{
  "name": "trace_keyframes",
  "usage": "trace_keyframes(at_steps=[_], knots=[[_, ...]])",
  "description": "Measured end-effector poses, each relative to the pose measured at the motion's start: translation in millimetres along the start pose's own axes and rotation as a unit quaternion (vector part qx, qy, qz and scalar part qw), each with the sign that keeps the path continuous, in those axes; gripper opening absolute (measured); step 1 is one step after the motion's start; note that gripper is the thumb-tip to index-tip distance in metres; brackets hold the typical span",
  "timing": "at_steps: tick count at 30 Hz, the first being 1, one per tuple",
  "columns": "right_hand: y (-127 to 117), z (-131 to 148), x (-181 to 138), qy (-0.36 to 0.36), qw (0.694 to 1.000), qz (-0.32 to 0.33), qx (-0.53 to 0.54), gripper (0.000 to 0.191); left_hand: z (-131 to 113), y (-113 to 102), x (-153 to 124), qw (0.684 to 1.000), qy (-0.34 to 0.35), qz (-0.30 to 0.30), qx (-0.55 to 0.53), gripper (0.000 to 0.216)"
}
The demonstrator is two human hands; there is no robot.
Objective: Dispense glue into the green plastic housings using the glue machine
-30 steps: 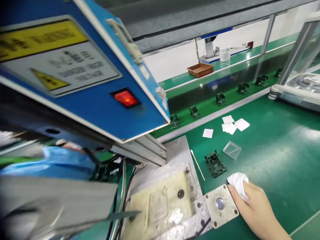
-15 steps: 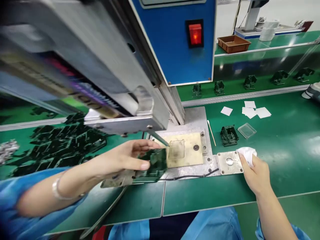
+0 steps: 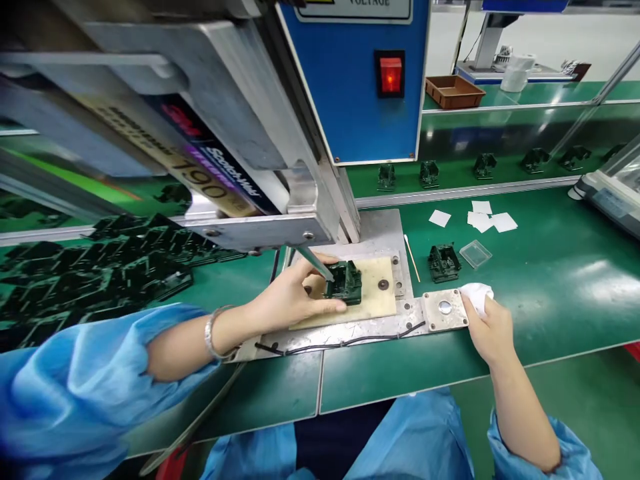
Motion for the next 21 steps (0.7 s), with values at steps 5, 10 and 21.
trace_keyframes(at_steps=[5, 10, 21], knots=[[-7.5, -12.3, 2.7, 0.072, 0.997, 0.011, 0.008, 0.053, 10.2, -50.6, -55.1, 0.988, -0.074, -0.061, 0.119, 0.094], [4.1, -6.2, 0.6, 0.105, 0.988, 0.107, 0.029, 0.055, 48.8, -64.5, -131.0, 0.959, -0.283, 0.003, -0.024, 0.070], [-5.2, -31.5, 2.7, 0.102, 0.994, 0.007, -0.030, 0.051, 64.0, -109.0, -45.8, 0.975, -0.129, -0.154, 0.093, 0.040]])
Point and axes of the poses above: each hand's wrist, its own x-axis towards the middle knuckle, its own y-axis out of the palm, z = x × y, the point moved 4 cm from there along x, towards the middle knuckle, and after that the axes turned 15 degrees about y, right-handed, at the moved point
